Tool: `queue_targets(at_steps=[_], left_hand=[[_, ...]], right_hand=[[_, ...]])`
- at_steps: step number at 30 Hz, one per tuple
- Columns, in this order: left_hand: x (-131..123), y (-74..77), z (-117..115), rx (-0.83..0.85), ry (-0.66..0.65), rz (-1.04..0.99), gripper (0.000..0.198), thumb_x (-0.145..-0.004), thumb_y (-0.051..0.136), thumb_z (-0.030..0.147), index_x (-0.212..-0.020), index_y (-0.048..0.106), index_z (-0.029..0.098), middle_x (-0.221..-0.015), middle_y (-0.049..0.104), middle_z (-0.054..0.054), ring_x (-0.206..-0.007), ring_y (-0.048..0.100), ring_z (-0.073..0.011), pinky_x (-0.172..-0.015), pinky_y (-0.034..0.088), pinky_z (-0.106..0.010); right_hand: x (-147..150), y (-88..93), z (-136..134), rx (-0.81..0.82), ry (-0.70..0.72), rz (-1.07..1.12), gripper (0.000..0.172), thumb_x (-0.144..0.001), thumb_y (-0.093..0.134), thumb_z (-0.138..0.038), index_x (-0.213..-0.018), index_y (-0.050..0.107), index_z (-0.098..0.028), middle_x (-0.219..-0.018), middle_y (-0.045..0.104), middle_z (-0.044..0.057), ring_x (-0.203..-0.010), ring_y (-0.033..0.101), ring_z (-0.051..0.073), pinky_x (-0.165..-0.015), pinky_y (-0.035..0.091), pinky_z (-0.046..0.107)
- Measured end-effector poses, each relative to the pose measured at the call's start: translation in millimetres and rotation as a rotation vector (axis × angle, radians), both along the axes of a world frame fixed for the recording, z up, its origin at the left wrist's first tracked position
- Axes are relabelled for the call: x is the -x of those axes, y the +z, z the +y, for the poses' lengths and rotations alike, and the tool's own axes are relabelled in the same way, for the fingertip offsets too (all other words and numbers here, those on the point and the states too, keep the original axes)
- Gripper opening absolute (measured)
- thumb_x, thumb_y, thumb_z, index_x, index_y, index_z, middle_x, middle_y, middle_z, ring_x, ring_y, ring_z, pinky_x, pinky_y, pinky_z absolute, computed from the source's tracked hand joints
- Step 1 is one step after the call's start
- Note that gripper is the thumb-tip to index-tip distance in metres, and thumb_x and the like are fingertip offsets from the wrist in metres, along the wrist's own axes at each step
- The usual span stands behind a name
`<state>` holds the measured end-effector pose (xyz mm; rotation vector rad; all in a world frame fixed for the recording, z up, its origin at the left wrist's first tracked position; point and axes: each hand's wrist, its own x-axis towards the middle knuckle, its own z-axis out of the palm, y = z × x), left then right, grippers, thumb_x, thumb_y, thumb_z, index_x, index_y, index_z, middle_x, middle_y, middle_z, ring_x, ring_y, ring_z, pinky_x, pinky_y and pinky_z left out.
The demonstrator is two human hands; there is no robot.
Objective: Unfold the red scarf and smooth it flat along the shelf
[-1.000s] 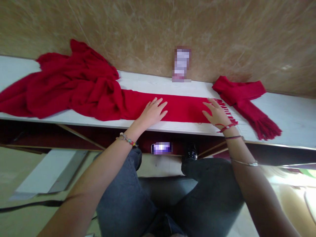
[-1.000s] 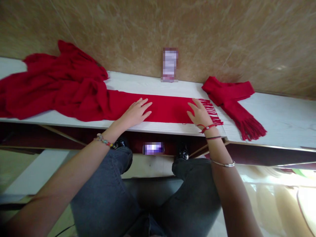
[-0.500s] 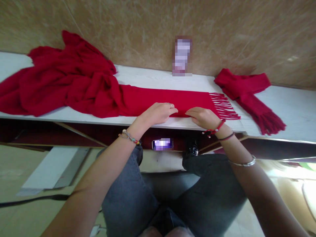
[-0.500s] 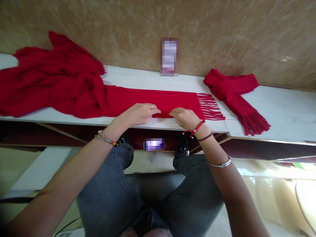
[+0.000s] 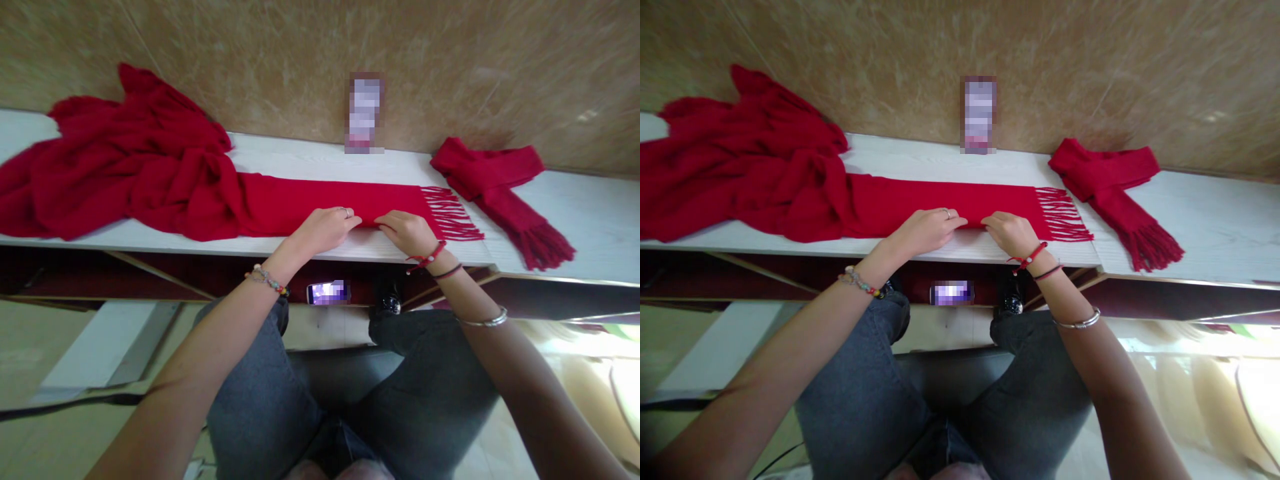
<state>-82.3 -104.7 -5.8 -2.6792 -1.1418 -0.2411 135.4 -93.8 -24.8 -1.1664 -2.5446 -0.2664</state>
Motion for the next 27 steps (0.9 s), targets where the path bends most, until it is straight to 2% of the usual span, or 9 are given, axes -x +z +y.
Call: queue_targets(at_steps=[5,7,12,20,27], left_hand=[[-0.9,-2.3,2.7,-0.037,0.016,-0.016,0.025,-0.089,0.043,0.014,-0.1,0.065,0.017,-0.095,0.066,-0.006,-0.085,0.063,-0.0199,-0.051,0.036,-0.026],[-0.9,-4.4,4.5,-0.056,0.01,-0.028,0.025,-0.088,0.043,0.012,-0.096,0.066,0.017,-0.091,0.066,-0.006,-0.082,0.062,-0.0194,-0.05,0.035,-0.027],[-2.3,-8.0,7.2,-0.09,-0.032,-0.047,0.029,-0.087,0.04,0.007,-0.091,0.067,0.016,-0.086,0.064,-0.007,-0.079,0.059,-0.0189,-0.053,0.036,-0.028],[-4.1,-5.4,6.0,-0.096,-0.03,-0.014,0.031,-0.088,0.037,0.009,-0.092,0.066,0.017,-0.084,0.062,-0.007,-0.08,0.058,-0.0189,-0.053,0.036,-0.029],[2.0,-0.5,4.9,0.05,-0.097,-0.003,0.031,-0.086,0.04,0.006,-0.1,0.065,0.019,-0.096,0.061,-0.007,-0.089,0.057,-0.0185,-0.059,0.038,-0.026]], right_hand=[[-0.7,1.6,-0.8,0.003,0.017,0.007,0.024,-0.088,0.048,-0.019,-0.103,0.067,-0.016,-0.098,0.069,0.009,-0.087,0.061,0.019,-0.069,0.045,0.027],[0.1,4.0,-2.2,-0.011,0.027,-0.045,0.022,-0.087,0.049,-0.017,-0.098,0.068,-0.016,-0.095,0.068,0.009,-0.088,0.059,0.02,-0.069,0.044,0.027],[4.8,8.5,-4.9,-0.052,-0.037,-0.141,0.021,-0.085,0.047,-0.013,-0.083,0.068,-0.014,-0.082,0.064,0.01,-0.078,0.055,0.02,-0.065,0.039,0.028],[6.1,5.6,-2.9,-0.085,-0.005,-0.097,0.024,-0.084,0.043,-0.01,-0.081,0.066,-0.016,-0.078,0.061,0.009,-0.074,0.05,0.019,-0.064,0.037,0.029],[-9.7,10.7,-9.0,-0.005,0.07,-0.165,0.027,-0.086,0.04,-0.01,-0.091,0.067,-0.016,-0.089,0.062,0.01,-0.081,0.053,0.018,-0.065,0.039,0.027]])
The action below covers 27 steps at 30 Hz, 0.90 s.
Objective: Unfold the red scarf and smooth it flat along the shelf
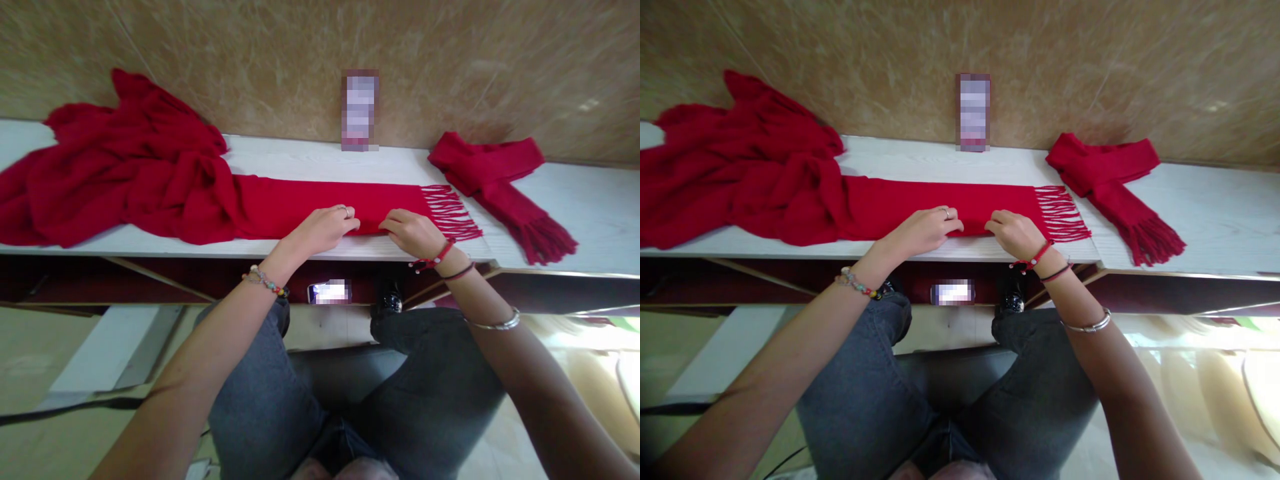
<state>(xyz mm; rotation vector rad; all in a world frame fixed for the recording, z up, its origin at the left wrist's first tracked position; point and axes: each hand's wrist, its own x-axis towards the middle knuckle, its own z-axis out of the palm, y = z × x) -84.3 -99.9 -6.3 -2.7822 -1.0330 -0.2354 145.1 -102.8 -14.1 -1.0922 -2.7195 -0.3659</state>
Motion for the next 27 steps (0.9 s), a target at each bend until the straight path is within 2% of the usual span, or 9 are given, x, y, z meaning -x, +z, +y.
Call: queue_targets(at_steps=[5,10,15,20,23,27], left_hand=[[6.4,2.1,-1.2,0.076,-0.01,0.034,0.043,-0.083,0.036,0.001,-0.111,0.063,0.021,-0.102,0.06,-0.006,-0.091,0.056,-0.0155,-0.067,0.04,-0.025],[8.5,8.2,-5.9,0.14,-0.006,0.079,0.05,-0.081,0.037,0.003,-0.12,0.06,0.025,-0.109,0.059,-0.005,-0.093,0.057,-0.0164,-0.068,0.041,-0.025],[7.4,15.9,-12.1,0.235,0.004,0.065,0.044,-0.083,0.044,0.015,-0.121,0.061,0.027,-0.114,0.058,-0.005,-0.093,0.058,-0.017,-0.069,0.043,-0.026],[8.1,15.0,-10.1,0.276,-0.021,0.004,0.04,-0.085,0.042,0.017,-0.117,0.064,0.027,-0.108,0.059,-0.004,-0.093,0.058,-0.0153,-0.076,0.044,-0.025],[8.0,12.4,-8.0,0.275,-0.028,-0.008,0.039,-0.086,0.042,0.016,-0.116,0.065,0.027,-0.108,0.059,-0.004,-0.094,0.058,-0.0148,-0.079,0.044,-0.025],[2.9,5.4,-7.0,0.158,-0.038,-0.017,0.033,-0.088,0.043,0.02,-0.113,0.064,0.023,-0.111,0.059,-0.006,-0.096,0.058,-0.0167,-0.082,0.044,-0.028]], right_hand=[[-6.2,1.2,-2.5,0.029,-0.005,-0.019,0.029,-0.084,0.041,-0.008,-0.095,0.067,-0.014,-0.092,0.064,0.011,-0.085,0.056,0.02,-0.068,0.042,0.028],[-12.2,-0.7,-0.9,0.112,0.044,0.092,0.029,-0.083,0.043,-0.011,-0.097,0.068,-0.016,-0.093,0.065,0.01,-0.087,0.058,0.019,-0.072,0.046,0.028],[-18.4,-2.3,1.1,0.2,0.129,0.216,0.025,-0.085,0.049,-0.023,-0.094,0.072,-0.019,-0.093,0.066,0.008,-0.085,0.061,0.018,-0.075,0.049,0.03],[-19.1,-1.2,4.1,0.286,0.175,0.32,0.023,-0.085,0.052,-0.027,-0.085,0.073,-0.019,-0.089,0.067,0.007,-0.081,0.062,0.017,-0.077,0.05,0.03],[-17.5,-0.8,5.5,0.312,0.159,0.348,0.022,-0.085,0.052,-0.026,-0.08,0.072,-0.019,-0.085,0.068,0.006,-0.079,0.062,0.016,-0.075,0.05,0.03],[-9.7,-3.3,4.7,0.259,0.148,0.36,0.019,-0.084,0.054,-0.027,-0.084,0.07,-0.018,-0.083,0.068,0.007,-0.08,0.061,0.018,-0.075,0.05,0.031]])
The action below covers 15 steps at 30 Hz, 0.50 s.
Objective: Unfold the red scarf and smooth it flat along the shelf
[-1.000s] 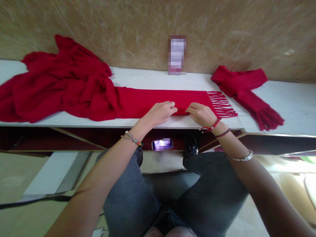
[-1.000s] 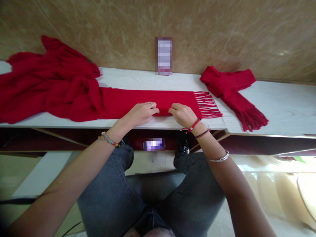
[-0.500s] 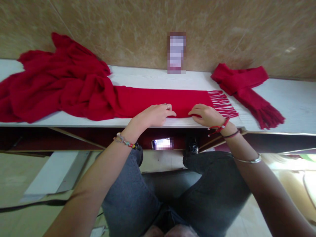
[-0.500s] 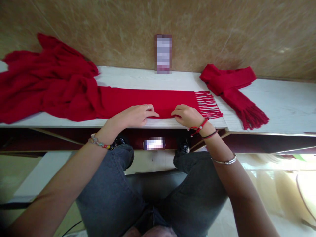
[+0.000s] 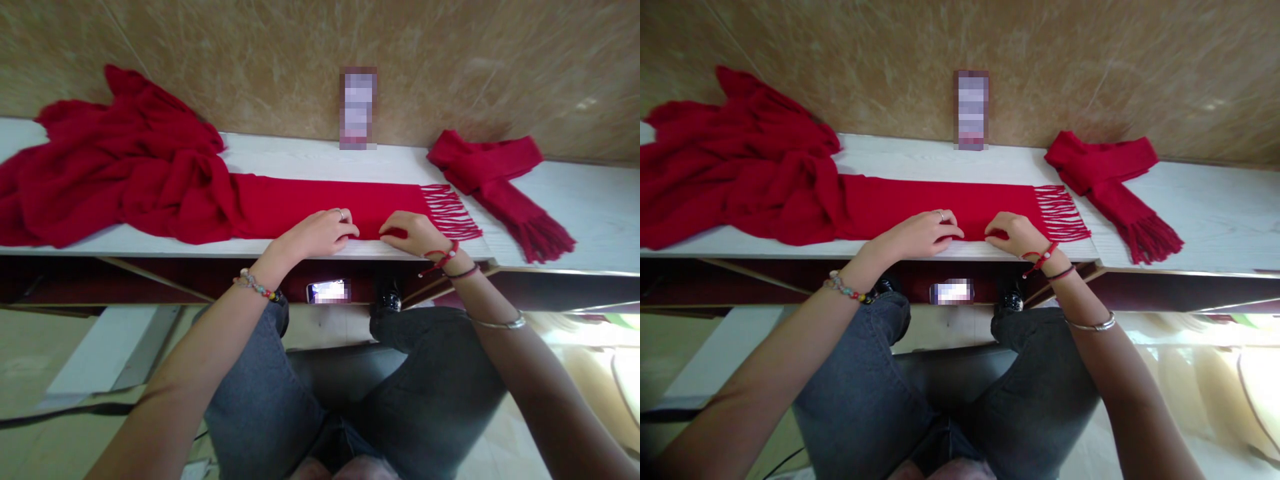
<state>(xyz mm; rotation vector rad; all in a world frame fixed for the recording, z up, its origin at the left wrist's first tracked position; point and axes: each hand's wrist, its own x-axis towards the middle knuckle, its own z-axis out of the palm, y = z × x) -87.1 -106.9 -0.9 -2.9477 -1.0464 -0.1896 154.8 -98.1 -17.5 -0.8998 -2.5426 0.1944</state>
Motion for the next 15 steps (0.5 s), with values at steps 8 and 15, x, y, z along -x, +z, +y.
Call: queue_targets(at_steps=[8,15], left_hand=[[-9.5,-7.0,2.7,-0.13,0.032,0.012,0.031,-0.089,0.04,0.011,-0.109,0.062,0.018,-0.102,0.065,-0.006,-0.091,0.061,-0.0161,-0.07,0.046,-0.025],[-12.2,-8.0,3.7,-0.185,0.101,-0.028,0.026,-0.091,0.041,0.018,-0.099,0.066,0.017,-0.094,0.066,-0.007,-0.084,0.062,-0.0177,-0.06,0.043,-0.025]], right_hand=[[19.2,2.2,-8.4,-0.127,-0.024,-0.235,0.029,-0.085,0.044,-0.015,-0.098,0.069,-0.016,-0.093,0.067,0.01,-0.088,0.059,0.019,-0.078,0.047,0.03],[28.3,2.0,-10.8,-0.156,-0.119,-0.269,0.025,-0.086,0.046,-0.017,-0.098,0.069,-0.015,-0.094,0.068,0.01,-0.088,0.059,0.02,-0.075,0.045,0.029]])
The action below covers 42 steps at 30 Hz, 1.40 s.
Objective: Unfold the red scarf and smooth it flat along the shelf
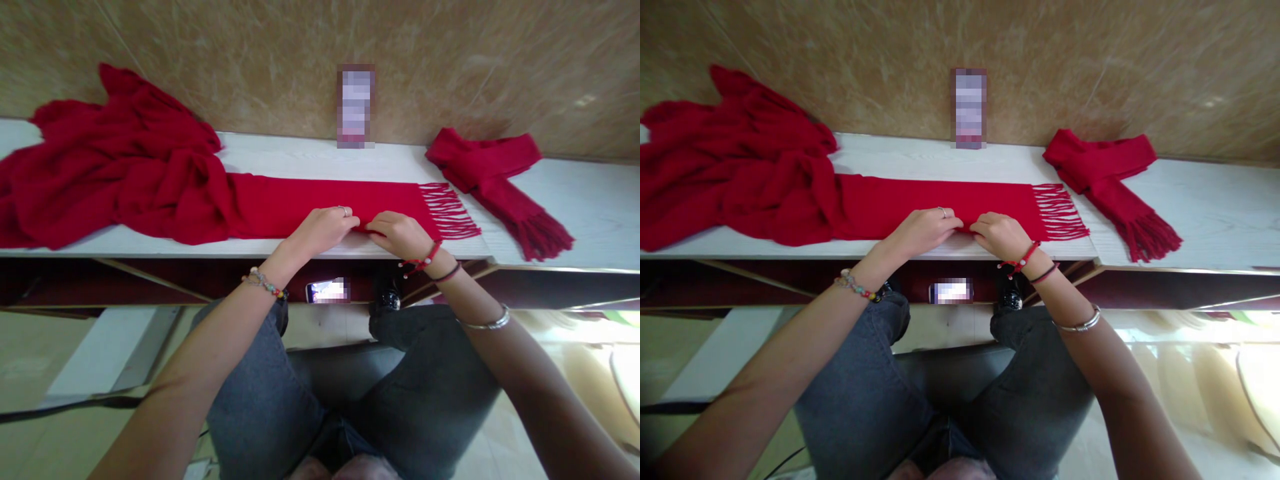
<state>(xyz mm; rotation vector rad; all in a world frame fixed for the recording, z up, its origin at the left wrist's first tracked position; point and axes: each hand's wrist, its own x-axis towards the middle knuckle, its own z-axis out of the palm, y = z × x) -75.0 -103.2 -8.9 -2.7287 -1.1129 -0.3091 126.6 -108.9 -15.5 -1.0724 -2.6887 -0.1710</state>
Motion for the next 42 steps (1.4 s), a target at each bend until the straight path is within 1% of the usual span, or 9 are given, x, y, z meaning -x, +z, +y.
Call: queue_targets(at_steps=[5,14,21,26,30,35,37,39,42], left_hand=[[-2.3,-2.8,1.2,-0.004,0.007,-0.018,0.028,-0.09,0.04,0.014,-0.098,0.066,0.017,-0.095,0.065,-0.008,-0.085,0.061,-0.0189,-0.059,0.041,-0.027],[-0.8,-0.6,-0.1,-0.064,-0.054,-0.017,0.029,-0.09,0.038,0.009,-0.092,0.065,0.018,-0.089,0.062,-0.007,-0.086,0.056,-0.0188,-0.057,0.038,-0.028],[-2.1,-2.4,1.9,-0.066,-0.057,0.01,0.029,-0.089,0.038,0.009,-0.094,0.066,0.017,-0.088,0.061,-0.007,-0.087,0.056,-0.0189,-0.063,0.041,-0.028],[5.3,4.8,-0.1,0.178,-0.064,0.022,0.036,-0.084,0.042,0.009,-0.108,0.065,0.022,-0.105,0.061,-0.005,-0.094,0.057,-0.0167,-0.07,0.044,-0.026],[14.4,11.3,0.8,0.346,-0.111,-0.04,0.031,-0.088,0.044,0.022,-0.111,0.065,0.022,-0.109,0.06,-0.004,-0.098,0.057,-0.015,-0.085,0.042,-0.025],[10.1,8.6,4.2,0.34,-0.011,-0.054,0.035,-0.094,0.036,0.027,-0.109,0.066,0.016,-0.106,0.062,-0.008,-0.101,0.057,-0.0169,-0.092,0.041,-0.029],[5.8,5.7,3.2,0.297,0.057,-0.021,0.034,-0.093,0.04,0.028,-0.117,0.062,0.019,-0.114,0.059,-0.01,-0.109,0.054,-0.0203,-0.095,0.04,-0.033],[3.4,2.8,1.0,0.3,0.105,0.017,0.038,-0.093,0.04,0.031,-0.127,0.055,0.024,-0.129,0.052,-0.01,-0.122,0.045,-0.0245,-0.101,0.036,-0.04],[4.1,0.1,-2.1,0.429,0.184,0.077,0.047,-0.095,0.032,0.039,-0.141,0.037,0.032,-0.152,0.027,-0.006,-0.14,0.02,-0.0297,-0.11,0.02,-0.052]], right_hand=[[5.6,-6.8,3.5,-0.076,-0.066,0.018,0.025,-0.086,0.045,-0.015,-0.086,0.07,-0.015,-0.082,0.067,0.009,-0.079,0.057,0.019,-0.07,0.042,0.029],[6.7,-8.6,1.7,-0.165,-0.04,0.058,0.022,-0.083,0.043,-0.011,-0.076,0.063,-0.017,-0.076,0.061,0.009,-0.074,0.051,0.02,-0.069,0.04,0.03],[6.8,-10.7,5.0,-0.086,-0.039,0.117,0.019,-0.079,0.046,-0.009,-0.077,0.064,-0.016,-0.076,0.062,0.009,-0.072,0.053,0.02,-0.067,0.042,0.03],[-7.7,-5.5,7.5,0.107,0.115,0.224,0.018,-0.083,0.05,-0.017,-0.082,0.068,-0.017,-0.081,0.066,0.006,-0.077,0.059,0.017,-0.071,0.047,0.029],[-21.8,0.1,9.5,0.166,0.163,0.25,0.02,-0.085,0.053,-0.026,-0.082,0.071,-0.018,-0.083,0.068,0.007,-0.077,0.061,0.017,-0.072,0.048,0.03],[-19.4,1.5,16.0,0.129,-0.008,0.211,0.026,-0.086,0.05,-0.027,-0.077,0.071,-0.015,-0.08,0.068,0.009,-0.079,0.062,0.02,-0.075,0.049,0.032],[-11.2,-0.2,16.9,0.093,-0.113,0.188,0.025,-0.086,0.051,-0.027,-0.092,0.071,-0.014,-0.095,0.068,0.012,-0.092,0.061,0.022,-0.084,0.048,0.036],[-2.2,-3.0,15.4,0.099,-0.206,0.134,0.037,-0.085,0.052,-0.031,-0.116,0.064,-0.013,-0.118,0.062,0.015,-0.111,0.054,0.026,-0.094,0.045,0.042],[6.0,-7.5,9.7,0.194,-0.348,-0.017,0.054,-0.089,0.046,-0.039,-0.138,0.044,-0.016,-0.144,0.041,0.013,-0.133,0.035,0.031,-0.103,0.034,0.055]])
